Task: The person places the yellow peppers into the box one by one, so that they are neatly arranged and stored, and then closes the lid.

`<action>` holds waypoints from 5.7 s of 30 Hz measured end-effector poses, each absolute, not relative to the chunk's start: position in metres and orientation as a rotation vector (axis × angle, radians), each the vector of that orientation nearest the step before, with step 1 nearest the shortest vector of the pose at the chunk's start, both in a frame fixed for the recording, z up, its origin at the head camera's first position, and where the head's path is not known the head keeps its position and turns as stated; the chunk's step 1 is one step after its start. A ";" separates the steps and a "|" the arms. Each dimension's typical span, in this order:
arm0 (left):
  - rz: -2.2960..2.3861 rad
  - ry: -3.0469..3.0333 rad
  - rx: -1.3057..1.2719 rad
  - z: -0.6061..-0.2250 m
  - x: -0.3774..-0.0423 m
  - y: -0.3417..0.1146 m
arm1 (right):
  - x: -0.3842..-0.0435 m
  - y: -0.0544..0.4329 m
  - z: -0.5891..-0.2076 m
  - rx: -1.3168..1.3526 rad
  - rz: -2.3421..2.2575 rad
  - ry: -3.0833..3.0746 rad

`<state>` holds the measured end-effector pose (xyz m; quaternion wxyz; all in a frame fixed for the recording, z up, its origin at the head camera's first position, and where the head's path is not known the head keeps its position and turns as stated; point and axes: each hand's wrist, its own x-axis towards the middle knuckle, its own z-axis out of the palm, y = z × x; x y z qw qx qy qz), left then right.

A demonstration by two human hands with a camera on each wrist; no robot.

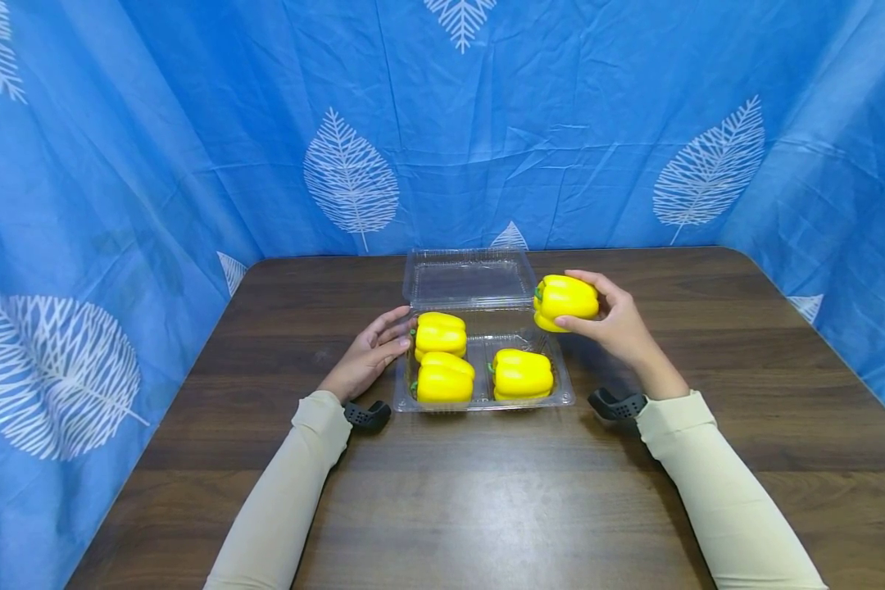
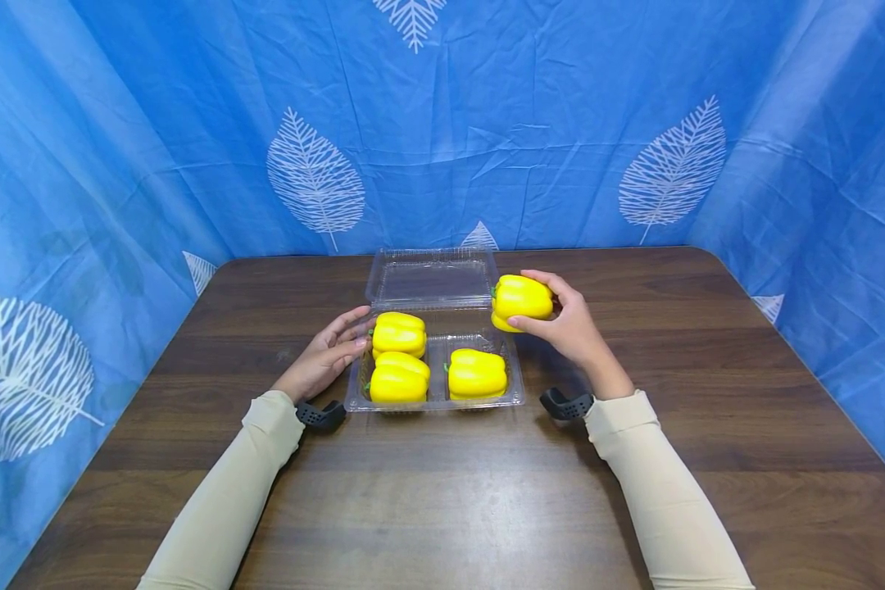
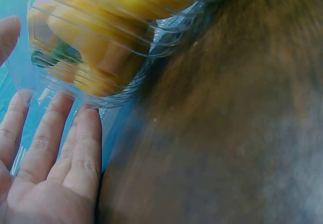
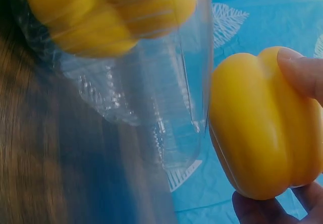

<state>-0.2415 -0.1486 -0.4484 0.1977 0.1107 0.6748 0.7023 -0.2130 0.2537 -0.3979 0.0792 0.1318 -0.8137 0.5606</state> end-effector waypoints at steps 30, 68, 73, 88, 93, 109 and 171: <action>1.964 1.896 0.314 -0.446 -0.239 -0.150 | -0.212 0.229 -0.395 0.493 1.648 -2.524; 1.973 1.882 0.315 -0.447 -0.240 -0.149 | -0.218 0.204 -0.406 0.514 1.532 -2.648; 1.981 1.865 0.318 -0.447 -0.240 -0.148 | -0.219 0.201 -0.409 0.512 1.463 -2.658; 1.982 1.865 0.313 -0.448 -0.241 -0.150 | -0.220 0.201 -0.415 0.539 1.350 -2.714; 1.983 1.864 0.313 -0.447 -0.240 -0.150 | -0.220 0.201 -0.416 0.567 1.353 -2.704; 1.988 1.883 0.318 -0.449 -0.241 -0.147 | -0.219 0.200 -0.416 0.624 1.147 -2.773; 1.982 1.900 0.364 -0.454 -0.242 -0.150 | -0.267 0.255 -0.451 0.546 2.612 -2.396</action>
